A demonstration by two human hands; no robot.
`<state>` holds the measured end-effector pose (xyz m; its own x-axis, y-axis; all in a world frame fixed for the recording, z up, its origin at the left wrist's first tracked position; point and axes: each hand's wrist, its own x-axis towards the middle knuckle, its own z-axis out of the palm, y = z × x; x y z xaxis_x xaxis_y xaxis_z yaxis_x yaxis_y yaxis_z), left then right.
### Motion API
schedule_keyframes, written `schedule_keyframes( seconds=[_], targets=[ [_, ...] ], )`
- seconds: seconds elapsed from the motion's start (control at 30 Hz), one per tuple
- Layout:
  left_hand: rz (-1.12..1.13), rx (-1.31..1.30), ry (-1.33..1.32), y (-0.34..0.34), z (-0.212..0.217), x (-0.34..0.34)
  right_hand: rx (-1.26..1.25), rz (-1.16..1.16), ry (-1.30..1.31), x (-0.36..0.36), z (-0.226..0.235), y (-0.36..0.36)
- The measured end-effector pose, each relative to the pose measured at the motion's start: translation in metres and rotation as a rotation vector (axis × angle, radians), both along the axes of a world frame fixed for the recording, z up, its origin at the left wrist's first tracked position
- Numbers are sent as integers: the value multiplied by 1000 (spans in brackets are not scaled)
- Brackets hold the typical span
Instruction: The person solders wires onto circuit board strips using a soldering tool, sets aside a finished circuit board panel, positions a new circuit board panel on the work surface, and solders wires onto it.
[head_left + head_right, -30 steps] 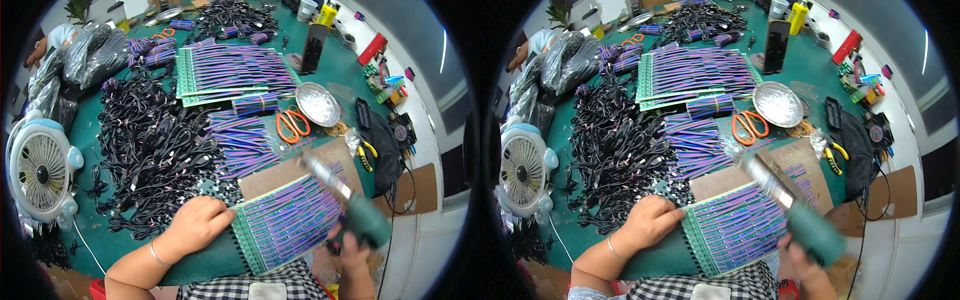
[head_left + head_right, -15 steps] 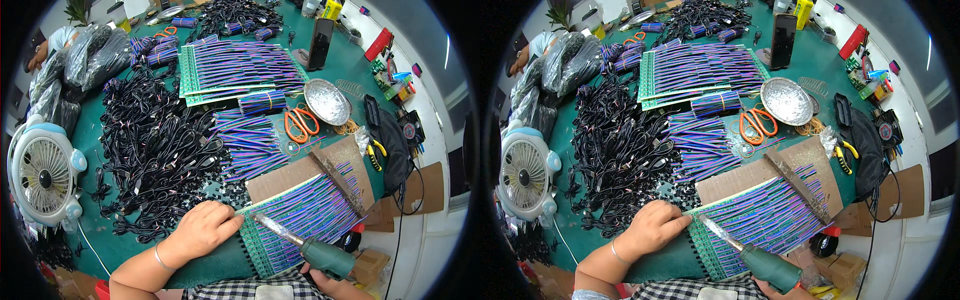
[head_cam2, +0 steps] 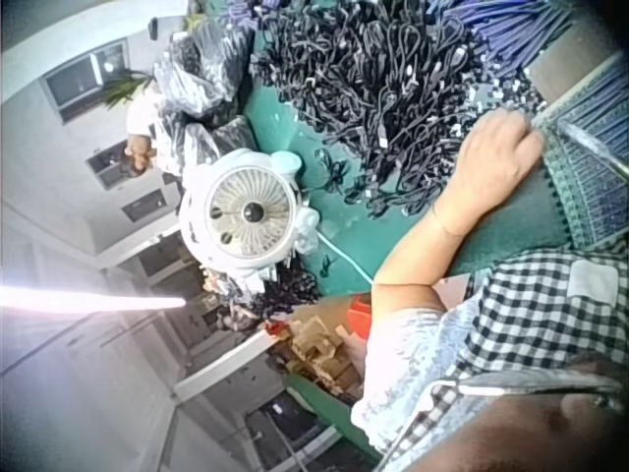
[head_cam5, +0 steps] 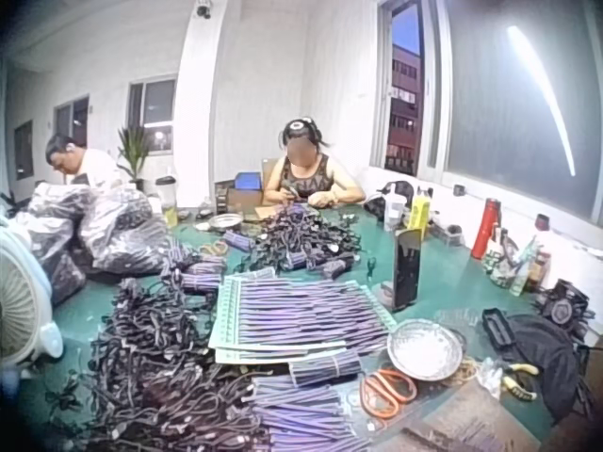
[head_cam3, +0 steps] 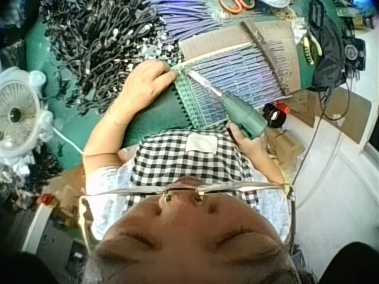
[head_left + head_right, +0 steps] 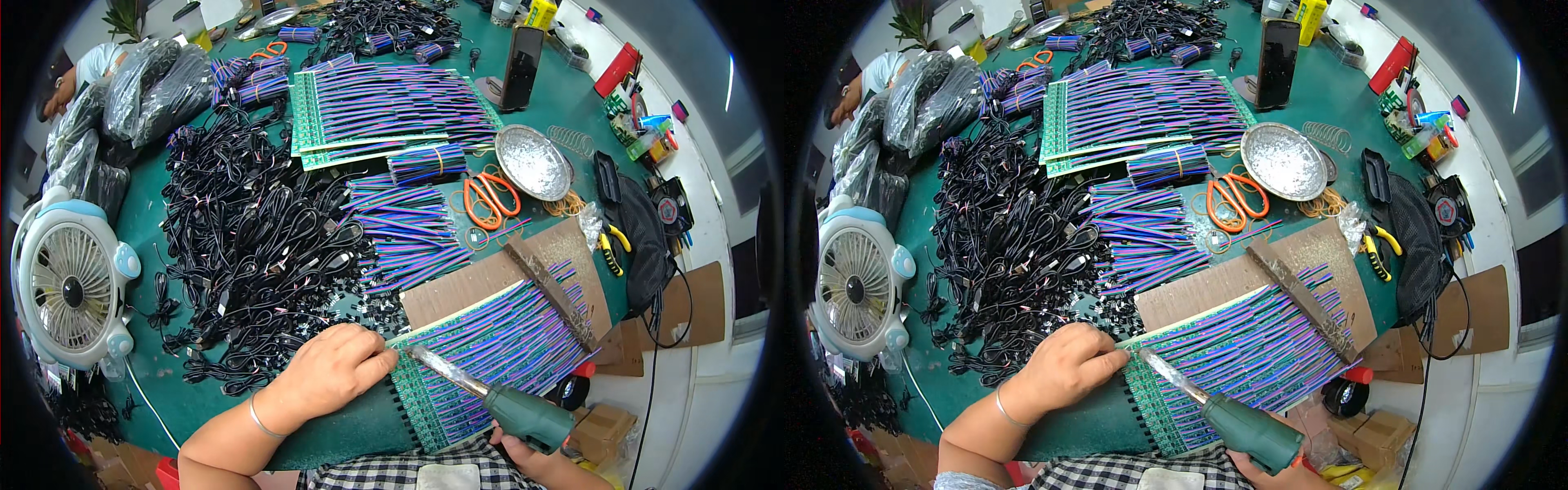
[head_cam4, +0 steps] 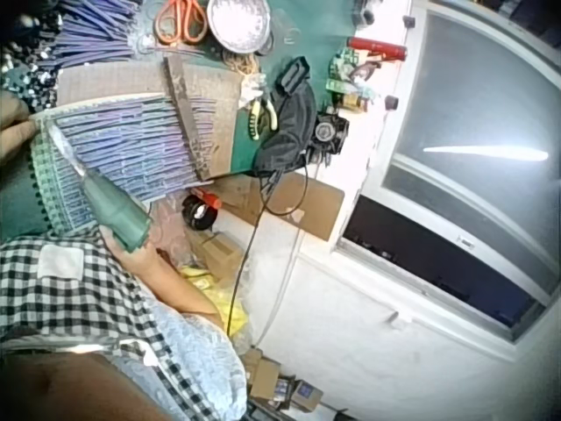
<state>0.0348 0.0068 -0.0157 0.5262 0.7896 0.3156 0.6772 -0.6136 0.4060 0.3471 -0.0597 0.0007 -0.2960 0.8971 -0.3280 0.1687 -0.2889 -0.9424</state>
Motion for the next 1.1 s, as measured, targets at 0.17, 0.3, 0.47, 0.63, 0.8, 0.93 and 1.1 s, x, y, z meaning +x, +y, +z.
schedule_keyframes(
  seconds=[0.17,0.3,0.47,0.63,0.8,0.93,1.1],
  targets=[
    [-7,-28,-17,1,0,-1,74,93,-50,-2,1,6],
    [-18,-25,-26,3,-1,-2,48,55,-68,-2,2,4],
    [-23,-24,-32,3,0,-1,183,153,-192,1,-1,5],
    [-20,-33,-12,0,0,-2,117,125,-244,6,5,1],
    [-21,-15,61,-3,2,0,201,-74,-71,0,-10,-7],
    [36,55,37,-4,16,-4,199,-22,-37,7,-10,-5],
    [377,215,66,2,43,-37,234,-100,3,11,-19,-8]
  ],
)
